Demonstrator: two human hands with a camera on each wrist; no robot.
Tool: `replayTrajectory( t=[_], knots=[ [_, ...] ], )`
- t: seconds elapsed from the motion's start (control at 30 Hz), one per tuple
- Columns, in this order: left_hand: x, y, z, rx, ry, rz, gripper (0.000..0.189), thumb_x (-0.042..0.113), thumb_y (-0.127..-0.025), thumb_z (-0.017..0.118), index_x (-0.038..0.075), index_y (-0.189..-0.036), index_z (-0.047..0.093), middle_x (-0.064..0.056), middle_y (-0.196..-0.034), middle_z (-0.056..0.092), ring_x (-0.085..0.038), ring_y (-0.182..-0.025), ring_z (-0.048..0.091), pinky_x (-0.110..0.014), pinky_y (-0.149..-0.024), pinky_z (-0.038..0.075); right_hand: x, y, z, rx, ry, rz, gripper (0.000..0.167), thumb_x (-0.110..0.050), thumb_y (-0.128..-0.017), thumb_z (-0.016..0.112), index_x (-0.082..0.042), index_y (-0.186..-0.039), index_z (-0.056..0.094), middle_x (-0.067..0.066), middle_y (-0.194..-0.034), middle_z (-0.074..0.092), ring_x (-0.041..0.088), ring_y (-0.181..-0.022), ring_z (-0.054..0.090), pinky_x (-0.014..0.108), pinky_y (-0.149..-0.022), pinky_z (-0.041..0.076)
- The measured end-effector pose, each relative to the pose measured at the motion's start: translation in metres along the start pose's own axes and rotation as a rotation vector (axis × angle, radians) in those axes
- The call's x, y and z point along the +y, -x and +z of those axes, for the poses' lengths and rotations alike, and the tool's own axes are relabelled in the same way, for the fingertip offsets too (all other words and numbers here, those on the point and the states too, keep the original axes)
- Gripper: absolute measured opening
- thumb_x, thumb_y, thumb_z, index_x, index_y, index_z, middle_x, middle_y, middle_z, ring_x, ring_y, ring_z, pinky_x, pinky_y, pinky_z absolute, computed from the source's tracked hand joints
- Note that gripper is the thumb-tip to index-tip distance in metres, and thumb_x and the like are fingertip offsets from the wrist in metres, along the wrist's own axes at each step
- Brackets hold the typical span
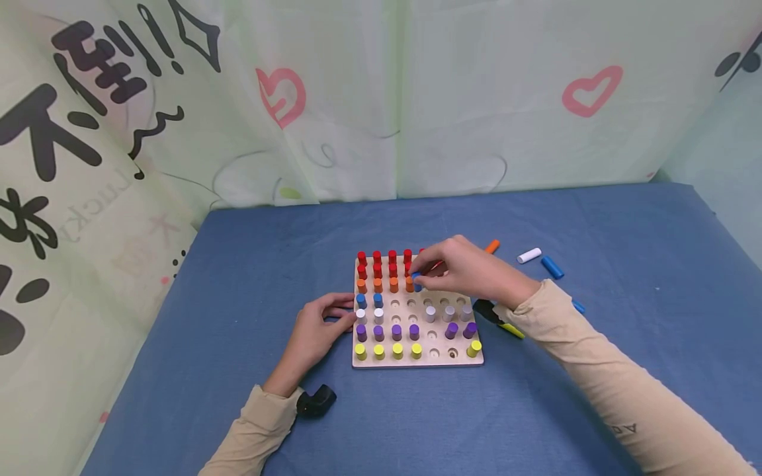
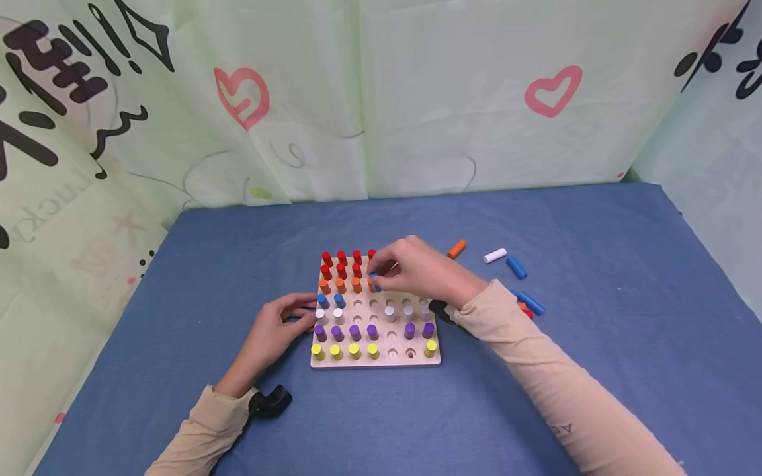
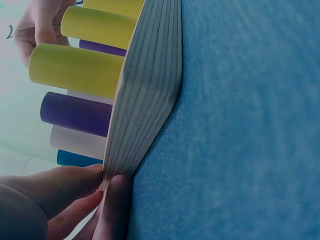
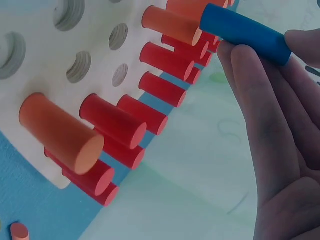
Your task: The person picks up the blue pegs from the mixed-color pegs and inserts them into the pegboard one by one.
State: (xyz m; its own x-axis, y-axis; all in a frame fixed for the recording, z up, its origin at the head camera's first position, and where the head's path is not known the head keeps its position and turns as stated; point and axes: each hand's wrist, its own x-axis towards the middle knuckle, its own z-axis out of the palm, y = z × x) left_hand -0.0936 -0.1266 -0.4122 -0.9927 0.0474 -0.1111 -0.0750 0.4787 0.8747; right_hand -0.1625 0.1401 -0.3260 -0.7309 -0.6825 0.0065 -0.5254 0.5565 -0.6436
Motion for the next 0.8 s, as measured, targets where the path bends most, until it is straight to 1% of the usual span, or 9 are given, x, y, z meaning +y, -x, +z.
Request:
replayTrajectory(
  t=[0.23,0.53,0.8],
  knots=[
    [0.000,0.000,0.001,0.000,-0.001,-0.006,0.036,0.010,-0.091,0.072,0.008,-0.127,0.066,-0.006,-0.114,0.070,-0.017,-0.094,0.067,-0.027,-0.076,0.059,-0.003,-0.004,0.004,-0.032,-0.017,-0.023,0.018,-0.006,-0.091,0.068,0.000,-0.107,0.074,0.009,-0.103,0.074,0.015,-0.089,0.073,0.025,-0.077,0.059],
    [0.000,-0.001,0.001,0.002,0.003,-0.004,0.037,0.009,-0.091,0.072,0.007,-0.127,0.065,-0.007,-0.114,0.070,-0.017,-0.094,0.067,-0.027,-0.076,0.059,-0.005,-0.011,0.011,-0.087,-0.008,-0.034,0.019,-0.008,-0.092,0.068,-0.001,-0.109,0.073,0.007,-0.103,0.074,0.015,-0.092,0.073,0.027,-0.081,0.059],
    [0.000,0.000,0.001,0.003,0.000,-0.005,0.037,0.010,-0.091,0.072,0.007,-0.127,0.065,-0.007,-0.114,0.069,-0.017,-0.094,0.067,-0.026,-0.076,0.059,-0.003,-0.017,0.014,-0.109,0.002,-0.039,0.019,-0.006,-0.092,0.068,-0.001,-0.109,0.074,0.007,-0.104,0.074,0.015,-0.094,0.073,0.028,-0.083,0.059]
  ],
)
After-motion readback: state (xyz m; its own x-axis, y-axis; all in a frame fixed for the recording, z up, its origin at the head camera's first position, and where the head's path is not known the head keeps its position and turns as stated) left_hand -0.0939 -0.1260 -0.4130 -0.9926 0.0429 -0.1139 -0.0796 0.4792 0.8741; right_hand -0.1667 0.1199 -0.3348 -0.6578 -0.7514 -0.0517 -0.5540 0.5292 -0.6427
